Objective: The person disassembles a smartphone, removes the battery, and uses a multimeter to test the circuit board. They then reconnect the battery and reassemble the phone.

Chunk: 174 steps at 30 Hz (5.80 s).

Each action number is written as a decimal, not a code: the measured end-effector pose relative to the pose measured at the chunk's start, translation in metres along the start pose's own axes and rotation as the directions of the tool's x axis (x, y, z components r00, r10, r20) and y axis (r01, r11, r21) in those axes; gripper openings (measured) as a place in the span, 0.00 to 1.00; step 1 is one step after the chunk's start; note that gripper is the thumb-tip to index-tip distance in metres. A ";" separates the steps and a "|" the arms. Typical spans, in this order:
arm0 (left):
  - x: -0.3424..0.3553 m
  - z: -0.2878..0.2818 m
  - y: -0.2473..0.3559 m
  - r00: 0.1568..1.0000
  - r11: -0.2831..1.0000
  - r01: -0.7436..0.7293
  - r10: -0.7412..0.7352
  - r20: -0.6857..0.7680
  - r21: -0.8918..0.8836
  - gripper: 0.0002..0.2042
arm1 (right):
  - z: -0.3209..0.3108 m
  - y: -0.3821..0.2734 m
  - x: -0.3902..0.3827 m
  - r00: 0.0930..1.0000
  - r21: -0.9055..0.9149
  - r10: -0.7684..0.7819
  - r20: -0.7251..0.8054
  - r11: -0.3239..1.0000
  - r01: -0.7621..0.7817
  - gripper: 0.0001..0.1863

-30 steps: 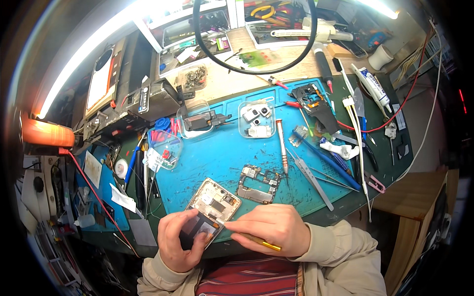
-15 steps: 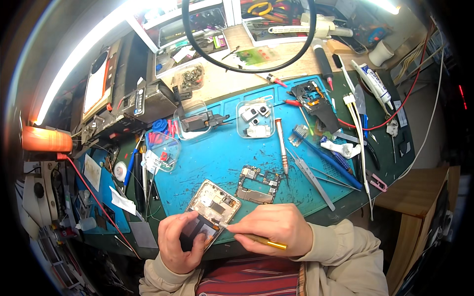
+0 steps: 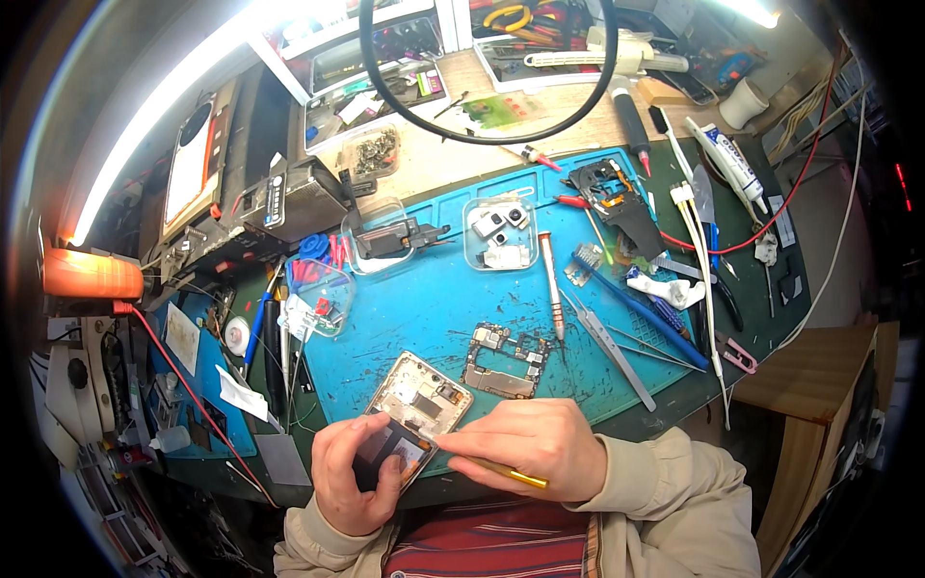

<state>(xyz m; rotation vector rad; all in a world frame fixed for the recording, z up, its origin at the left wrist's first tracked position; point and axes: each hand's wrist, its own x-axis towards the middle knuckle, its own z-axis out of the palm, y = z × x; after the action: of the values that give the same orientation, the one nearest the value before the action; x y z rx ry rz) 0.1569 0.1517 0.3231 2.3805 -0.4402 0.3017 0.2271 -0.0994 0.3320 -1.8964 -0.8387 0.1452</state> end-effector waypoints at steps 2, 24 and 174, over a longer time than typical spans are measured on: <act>0.000 0.000 0.000 1.000 1.000 -0.004 0.004 -0.002 -0.004 0.30 | 0.000 -0.001 0.000 1.000 -0.004 0.002 0.001 1.000 -0.002 0.16; -0.029 -0.029 0.006 0.971 0.971 -0.238 0.238 -0.023 0.001 0.14 | -0.015 -0.015 -0.020 0.989 0.394 0.147 0.013 0.908 -0.140 0.10; -0.097 -0.059 -0.014 0.997 0.999 -0.044 0.042 -0.067 -0.031 0.06 | 0.007 -0.013 -0.025 0.984 -0.176 -0.129 -0.121 0.978 0.107 0.16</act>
<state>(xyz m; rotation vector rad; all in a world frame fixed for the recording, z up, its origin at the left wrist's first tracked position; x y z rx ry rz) 0.0683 0.2236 0.3266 2.3243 -0.4620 0.3886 0.1990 -0.1058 0.3327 -1.9835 -0.8939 -0.1280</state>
